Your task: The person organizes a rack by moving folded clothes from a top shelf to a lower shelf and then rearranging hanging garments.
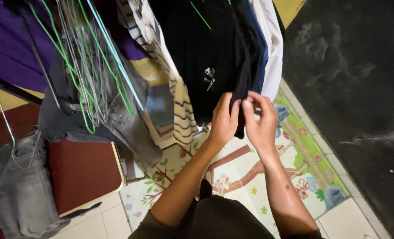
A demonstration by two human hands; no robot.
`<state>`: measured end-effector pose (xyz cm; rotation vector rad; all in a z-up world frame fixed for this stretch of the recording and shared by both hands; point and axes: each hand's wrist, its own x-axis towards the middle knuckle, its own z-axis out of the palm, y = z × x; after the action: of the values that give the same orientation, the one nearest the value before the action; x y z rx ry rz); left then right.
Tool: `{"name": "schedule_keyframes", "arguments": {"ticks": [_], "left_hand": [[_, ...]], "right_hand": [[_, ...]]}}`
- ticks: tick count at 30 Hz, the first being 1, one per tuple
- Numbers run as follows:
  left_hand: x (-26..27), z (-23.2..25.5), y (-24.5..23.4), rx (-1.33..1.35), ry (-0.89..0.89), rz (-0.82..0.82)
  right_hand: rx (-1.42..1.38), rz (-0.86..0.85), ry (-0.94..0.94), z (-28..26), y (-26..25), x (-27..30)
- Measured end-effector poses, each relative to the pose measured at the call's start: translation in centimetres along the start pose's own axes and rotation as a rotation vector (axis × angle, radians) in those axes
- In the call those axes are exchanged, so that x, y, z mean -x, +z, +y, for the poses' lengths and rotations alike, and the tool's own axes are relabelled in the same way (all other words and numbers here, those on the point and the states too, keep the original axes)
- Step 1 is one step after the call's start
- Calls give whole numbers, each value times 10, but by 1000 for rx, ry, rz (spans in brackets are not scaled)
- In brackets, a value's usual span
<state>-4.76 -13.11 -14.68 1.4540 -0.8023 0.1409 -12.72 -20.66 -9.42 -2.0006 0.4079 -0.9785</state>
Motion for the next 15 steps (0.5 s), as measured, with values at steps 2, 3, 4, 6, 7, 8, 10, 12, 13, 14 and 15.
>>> {"name": "schedule_keyframes", "arguments": {"ticks": [2,3,4,6,7,8,10,12,13,14,15], "left_hand": [[6,0,3,90,-83,-13],[11,1,7,123,-143,-21],[16,1,12,155,-202,-30],[26,-2,19,77,-150,-31],[30,-7,21,39,-121,-32],[36,-11,21,19,-112,-46],[47,-15,20,-22,-95,-75],[54,-17,16,-23,-27,-105],[56,-16,14,-23,10,-120],[57,-15,12,-2,-19,-148],[57,-12,11,19,-47,-176]], "right_hand": [[51,-11,-51,-7,0,-9],[48,-25,-11,-10,1,-12],[46,-38,28,-11,2,-13],[138,-27,43,-9,3,-13],[186,-21,47,-5,3,-14],[190,-47,-7,0,1,-13],[197,-99,-116,10,-6,-10],[235,-167,-23,22,-13,-6],[254,-200,21,28,-16,-4],[234,-202,12,32,-18,0],[215,-202,3,35,-20,5]]}}
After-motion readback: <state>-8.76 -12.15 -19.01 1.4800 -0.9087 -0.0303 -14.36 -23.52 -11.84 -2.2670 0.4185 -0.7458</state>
